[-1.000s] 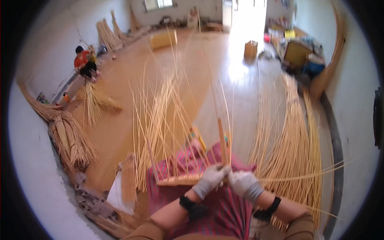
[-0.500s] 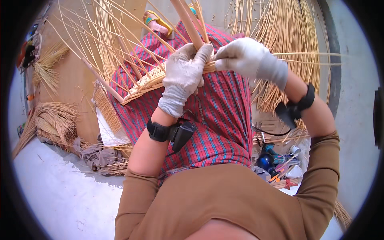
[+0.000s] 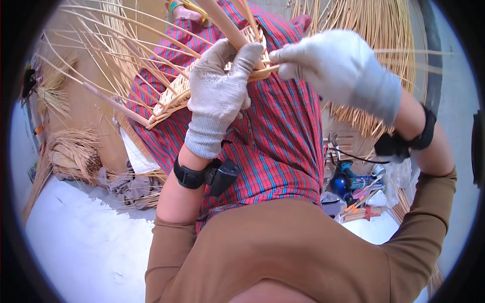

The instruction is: The person weaves a wicker basket by hand, bending and tucking straw strands around a rectangular wooden frame while using shears to trim excess material.

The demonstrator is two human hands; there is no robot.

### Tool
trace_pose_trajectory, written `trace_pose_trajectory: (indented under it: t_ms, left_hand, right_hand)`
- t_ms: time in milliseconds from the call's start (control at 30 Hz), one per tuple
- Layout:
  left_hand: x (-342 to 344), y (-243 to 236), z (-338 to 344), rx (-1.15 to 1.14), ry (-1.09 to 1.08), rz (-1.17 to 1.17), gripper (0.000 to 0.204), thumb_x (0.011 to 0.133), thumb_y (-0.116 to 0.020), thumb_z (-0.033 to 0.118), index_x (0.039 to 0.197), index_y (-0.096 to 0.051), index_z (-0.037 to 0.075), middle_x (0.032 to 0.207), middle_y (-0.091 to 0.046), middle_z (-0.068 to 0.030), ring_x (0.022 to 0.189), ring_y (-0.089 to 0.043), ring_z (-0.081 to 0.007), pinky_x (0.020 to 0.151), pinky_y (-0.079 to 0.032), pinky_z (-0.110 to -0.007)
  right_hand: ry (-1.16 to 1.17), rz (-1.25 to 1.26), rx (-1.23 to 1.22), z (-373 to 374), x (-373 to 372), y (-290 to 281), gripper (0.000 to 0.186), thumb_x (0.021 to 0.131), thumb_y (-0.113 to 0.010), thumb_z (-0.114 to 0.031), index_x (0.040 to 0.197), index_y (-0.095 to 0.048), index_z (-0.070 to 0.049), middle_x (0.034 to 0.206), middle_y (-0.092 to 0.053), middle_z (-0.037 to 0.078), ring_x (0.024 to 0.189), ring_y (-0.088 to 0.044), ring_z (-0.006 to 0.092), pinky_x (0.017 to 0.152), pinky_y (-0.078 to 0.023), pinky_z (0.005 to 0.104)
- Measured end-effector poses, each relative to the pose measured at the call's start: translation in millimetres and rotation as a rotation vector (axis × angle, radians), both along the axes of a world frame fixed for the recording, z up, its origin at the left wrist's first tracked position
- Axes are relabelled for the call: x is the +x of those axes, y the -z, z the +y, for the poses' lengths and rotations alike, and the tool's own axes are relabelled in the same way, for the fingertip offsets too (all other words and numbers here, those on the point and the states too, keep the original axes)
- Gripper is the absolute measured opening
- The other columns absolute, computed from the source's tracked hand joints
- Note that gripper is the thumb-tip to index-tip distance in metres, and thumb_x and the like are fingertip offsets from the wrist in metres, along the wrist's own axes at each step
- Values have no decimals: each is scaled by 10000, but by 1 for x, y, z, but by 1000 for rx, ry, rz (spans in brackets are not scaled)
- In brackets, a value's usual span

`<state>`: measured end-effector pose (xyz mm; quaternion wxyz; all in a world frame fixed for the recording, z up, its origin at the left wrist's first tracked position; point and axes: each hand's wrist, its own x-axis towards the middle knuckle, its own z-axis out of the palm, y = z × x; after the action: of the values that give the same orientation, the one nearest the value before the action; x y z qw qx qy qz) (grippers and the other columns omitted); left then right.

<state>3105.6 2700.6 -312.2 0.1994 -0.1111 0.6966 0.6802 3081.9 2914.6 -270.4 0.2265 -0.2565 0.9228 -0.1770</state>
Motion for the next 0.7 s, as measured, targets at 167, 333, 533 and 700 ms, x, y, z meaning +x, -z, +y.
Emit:
trace_pose_trajectory:
  t_ms: [167, 333, 533, 700]
  left_hand:
    - [-4, 2, -7, 17, 199, -7, 295, 974, -749, 147, 1218, -647, 16, 1013, -737, -73, 423, -519, -49, 336, -368, -222]
    - [-2, 17, -8, 37, 225, 132, 352, 933, -732, -14, 1264, -613, 3, 1109, -736, -63, 513, -556, -28, 412, -431, -200]
    - [-7, 32, 0, -79, 256, 436, 337, 920, -729, -48, 1235, -618, -1, 1141, -702, -82, 879, -703, -109, 717, -627, -242]
    - [-14, 29, 8, 4, 140, 268, 318, 908, -726, -77, 1195, -607, -13, 1093, -686, -86, 1079, -683, -180, 947, -596, -319]
  right_hand:
    - [144, -413, -160, 15, -36, 20, 432, 890, -790, -349, 1232, -750, -88, 1023, -772, 157, 878, -744, 284, 814, -576, 379]
    - [153, -403, -16, 20, -38, -12, 339, 913, -782, -386, 1067, -812, -85, 926, -779, 157, 775, -756, 254, 715, -578, 365]
    - [125, -211, 34, 30, -56, -8, 453, 848, -828, -440, 1086, -805, -55, 938, -786, 157, 837, -770, 273, 770, -605, 373]
    - [112, -188, 104, 10, -89, -12, 801, 744, -904, -461, 1356, -633, -21, 1043, -758, 182, 980, -745, 314, 892, -588, 390]
